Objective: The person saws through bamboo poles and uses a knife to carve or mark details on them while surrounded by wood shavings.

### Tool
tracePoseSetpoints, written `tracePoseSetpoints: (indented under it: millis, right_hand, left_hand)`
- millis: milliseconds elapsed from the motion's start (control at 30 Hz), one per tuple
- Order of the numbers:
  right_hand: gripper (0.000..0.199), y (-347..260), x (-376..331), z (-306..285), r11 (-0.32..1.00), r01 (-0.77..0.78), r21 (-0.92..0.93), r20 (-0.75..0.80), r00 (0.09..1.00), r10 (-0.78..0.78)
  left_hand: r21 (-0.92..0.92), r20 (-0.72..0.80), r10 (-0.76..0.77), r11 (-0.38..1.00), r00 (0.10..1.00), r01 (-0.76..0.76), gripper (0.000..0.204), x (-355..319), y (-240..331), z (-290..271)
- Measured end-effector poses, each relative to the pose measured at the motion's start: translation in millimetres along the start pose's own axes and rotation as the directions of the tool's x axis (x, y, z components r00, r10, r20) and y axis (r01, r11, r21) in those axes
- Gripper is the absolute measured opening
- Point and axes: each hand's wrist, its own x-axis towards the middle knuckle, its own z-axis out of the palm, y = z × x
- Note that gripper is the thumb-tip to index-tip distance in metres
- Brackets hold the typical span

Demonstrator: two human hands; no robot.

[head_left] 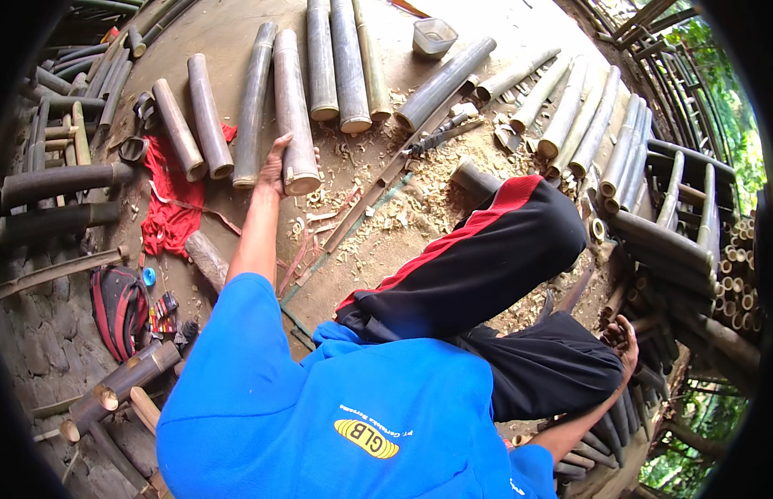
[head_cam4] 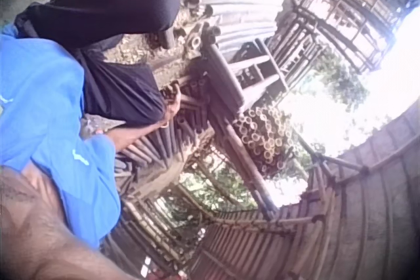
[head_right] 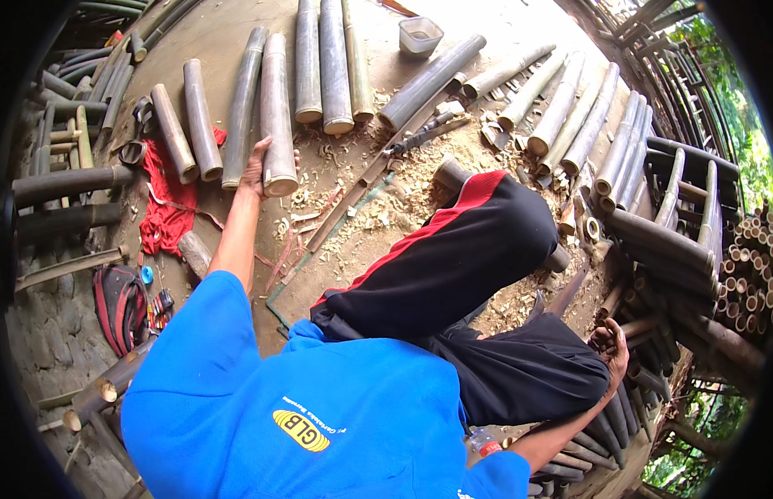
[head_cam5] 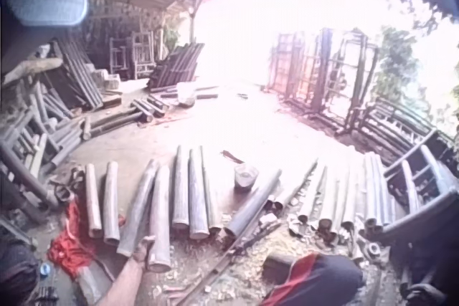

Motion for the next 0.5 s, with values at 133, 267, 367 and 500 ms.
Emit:
tracePoseSetpoints:
  millis: [133,267,367,500]
  right_hand:
    - [0.046,1,9,8,1.0,-0.025,-0.006,-0.009,1.0,0.025]
    - [0.045,2,10,9,1.0,0.007,-0.015,0.033,0.999,-0.007]
    - [0.046,3,4,12,1.0,0.001,-0.026,0.025,1.0,-0.001]
    - [0.048,-5,-15,0,0.999,0.001,-0.046,-0.077,0.997,-0.005]
  left_hand:
    - [0.122,-0.076,0.04,0.992,0.996,-0.031,0.065,7,1,-7]
    - [0.318,-0.192,0.173,0.942,0.966,-0.106,0.063,9,-15,1]
    - [0.475,-0.212,0.4,0.84,0.892,-0.264,0.078,-12,-50,16]
    - [0.259,0.075,0.388,0.882,0.919,-0.394,0.087,-39,-88,94]
